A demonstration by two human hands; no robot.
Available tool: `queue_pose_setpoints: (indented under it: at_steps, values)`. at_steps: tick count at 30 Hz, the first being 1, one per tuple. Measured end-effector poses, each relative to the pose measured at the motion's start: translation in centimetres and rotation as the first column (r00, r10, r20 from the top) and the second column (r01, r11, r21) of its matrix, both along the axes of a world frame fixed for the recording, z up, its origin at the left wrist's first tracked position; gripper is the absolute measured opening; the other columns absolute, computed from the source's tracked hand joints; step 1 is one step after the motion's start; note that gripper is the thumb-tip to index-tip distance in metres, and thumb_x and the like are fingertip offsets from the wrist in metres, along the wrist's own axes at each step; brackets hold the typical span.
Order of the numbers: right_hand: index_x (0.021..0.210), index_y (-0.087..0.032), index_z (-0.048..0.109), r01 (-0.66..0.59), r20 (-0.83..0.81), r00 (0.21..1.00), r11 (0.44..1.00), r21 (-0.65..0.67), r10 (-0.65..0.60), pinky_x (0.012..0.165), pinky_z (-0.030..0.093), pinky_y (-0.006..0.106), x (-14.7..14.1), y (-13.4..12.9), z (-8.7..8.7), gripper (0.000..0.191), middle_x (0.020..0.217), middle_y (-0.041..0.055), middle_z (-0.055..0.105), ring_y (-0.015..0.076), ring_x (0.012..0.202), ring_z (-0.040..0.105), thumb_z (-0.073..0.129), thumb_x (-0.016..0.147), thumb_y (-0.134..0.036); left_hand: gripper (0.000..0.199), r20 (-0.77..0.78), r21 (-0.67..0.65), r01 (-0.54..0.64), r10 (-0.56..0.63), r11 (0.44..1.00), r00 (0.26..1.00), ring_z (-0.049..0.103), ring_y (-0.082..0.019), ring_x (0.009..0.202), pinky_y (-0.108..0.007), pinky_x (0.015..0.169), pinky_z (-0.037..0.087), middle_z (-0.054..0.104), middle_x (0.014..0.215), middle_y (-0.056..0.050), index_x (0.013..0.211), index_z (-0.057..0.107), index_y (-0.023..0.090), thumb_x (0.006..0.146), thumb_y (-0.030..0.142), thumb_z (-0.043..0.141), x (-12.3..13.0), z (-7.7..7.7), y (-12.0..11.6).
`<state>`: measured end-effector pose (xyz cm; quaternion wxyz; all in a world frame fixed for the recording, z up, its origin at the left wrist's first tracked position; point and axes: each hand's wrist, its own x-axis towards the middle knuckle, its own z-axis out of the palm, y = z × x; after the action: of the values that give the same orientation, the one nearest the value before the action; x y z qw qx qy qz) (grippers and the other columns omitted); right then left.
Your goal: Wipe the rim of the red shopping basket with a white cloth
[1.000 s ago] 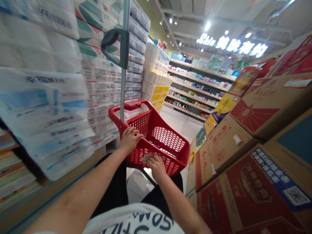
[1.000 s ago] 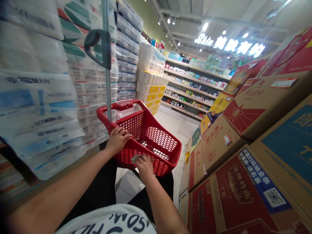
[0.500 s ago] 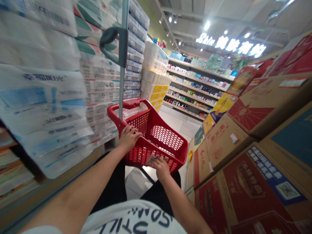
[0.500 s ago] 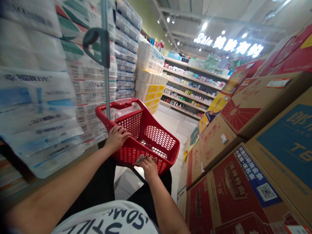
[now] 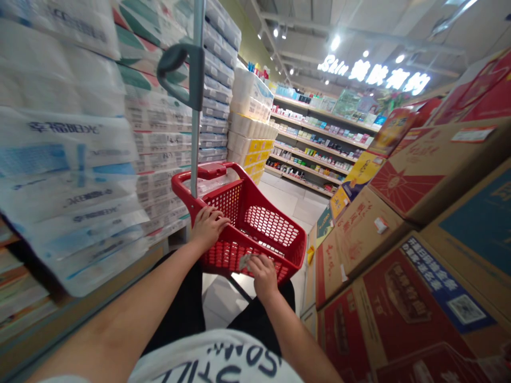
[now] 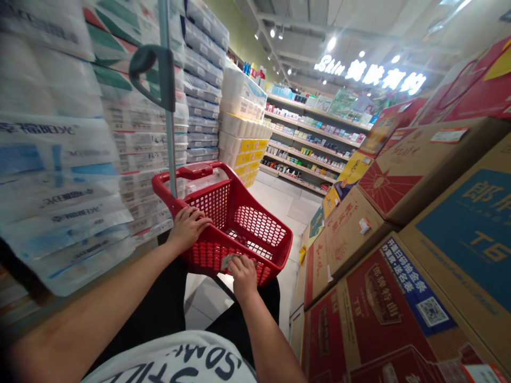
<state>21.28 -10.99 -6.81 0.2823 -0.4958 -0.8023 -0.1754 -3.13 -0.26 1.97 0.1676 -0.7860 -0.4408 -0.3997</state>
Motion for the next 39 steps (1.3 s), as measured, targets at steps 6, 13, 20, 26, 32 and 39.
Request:
queue_pose_setpoints:
  at_steps: [6, 13, 20, 26, 32, 39]
  values:
    - [0.1, -0.025, 0.067, 0.01, 0.066, 0.998, 0.999, -0.047, -0.007, 0.086, 0.036, 0.033, 0.7, -0.1, 0.0, 0.021, 0.104, 0.0017, 0.068, 0.0198, 0.1, 0.053, 0.051, 0.091, -0.016, 0.024, 0.026, -0.016, 0.005, -0.005, 1.0, 1.0, 0.04, -0.027, 0.12, -0.05, 0.108, 0.027, 0.064, 0.104, -0.005, 0.095, 0.072, 0.03, 0.088, 0.035, 0.05, 0.0, 0.1, -0.1]
    - [0.11, -0.023, 0.065, 0.024, 0.04, 0.999, 1.0, 0.01, -0.025, 0.09, 0.037, 0.033, 0.7, 0.1, 0.1, 0.027, 0.113, 0.0034, 0.065, 0.0202, 0.107, 0.05, 0.047, 0.092, -0.014, 0.024, 0.005, -0.013, 0.0, 0.0, 1.0, 1.0, 0.04, -0.027, 0.119, -0.051, 0.108, 0.027, 0.064, 0.104, -0.005, 0.094, 0.072, 0.03, 0.089, 0.036, 0.049, -0.1, 0.0, 0.0]
    - [0.114, -0.023, 0.062, -0.032, 0.017, 0.999, 0.999, 0.004, 0.032, 0.09, 0.038, 0.034, -0.2, 0.5, 1.7, 0.029, 0.115, 0.0044, 0.063, 0.0201, 0.105, 0.05, 0.044, 0.094, -0.016, 0.026, -0.102, 0.015, 0.001, 0.001, 1.0, 0.995, 0.041, -0.027, 0.118, -0.05, 0.108, 0.027, 0.063, 0.099, -0.007, 0.091, 0.071, 0.026, 0.09, 0.036, 0.047, 0.1, 1.0, -0.4]
    - [0.104, -0.021, 0.066, -0.086, 0.13, 0.987, 0.992, -0.091, 0.098, 0.085, 0.041, 0.031, -1.4, 1.6, 1.5, 0.02, 0.106, 0.0049, 0.066, 0.0195, 0.101, 0.051, 0.05, 0.092, -0.018, 0.028, -0.215, -0.026, 0.136, -0.138, 0.99, 0.967, 0.049, -0.023, 0.106, -0.044, 0.103, 0.035, 0.062, 0.099, -0.007, 0.104, 0.067, 0.022, 0.091, 0.034, 0.044, 1.7, 1.0, -1.5]
    - [0.125, -0.023, 0.054, -0.088, 0.138, 0.986, 0.995, -0.037, 0.092, 0.094, 0.036, 0.035, -2.8, 1.8, 3.3, 0.032, 0.125, 0.0056, 0.058, 0.0201, 0.111, 0.046, 0.04, 0.097, -0.02, 0.037, -0.174, -0.029, 0.115, -0.118, 0.993, 0.978, 0.044, -0.026, 0.117, -0.048, 0.109, 0.029, 0.058, 0.11, -0.009, 0.119, 0.061, 0.028, 0.086, 0.019, 0.048, 2.1, -0.9, -1.8]
    - [0.118, -0.023, 0.058, -0.089, 0.211, 0.971, 0.988, -0.125, 0.114, 0.09, 0.038, 0.034, -3.3, 2.2, 2.8, 0.027, 0.12, 0.0065, 0.059, 0.0213, 0.111, 0.046, 0.046, 0.094, -0.022, 0.04, -0.139, -0.05, 0.122, -0.127, 0.991, 0.982, 0.04, -0.025, 0.122, -0.046, 0.112, 0.028, 0.056, 0.117, -0.008, 0.119, 0.06, 0.028, 0.084, 0.014, 0.048, 1.8, -1.7, -1.6]
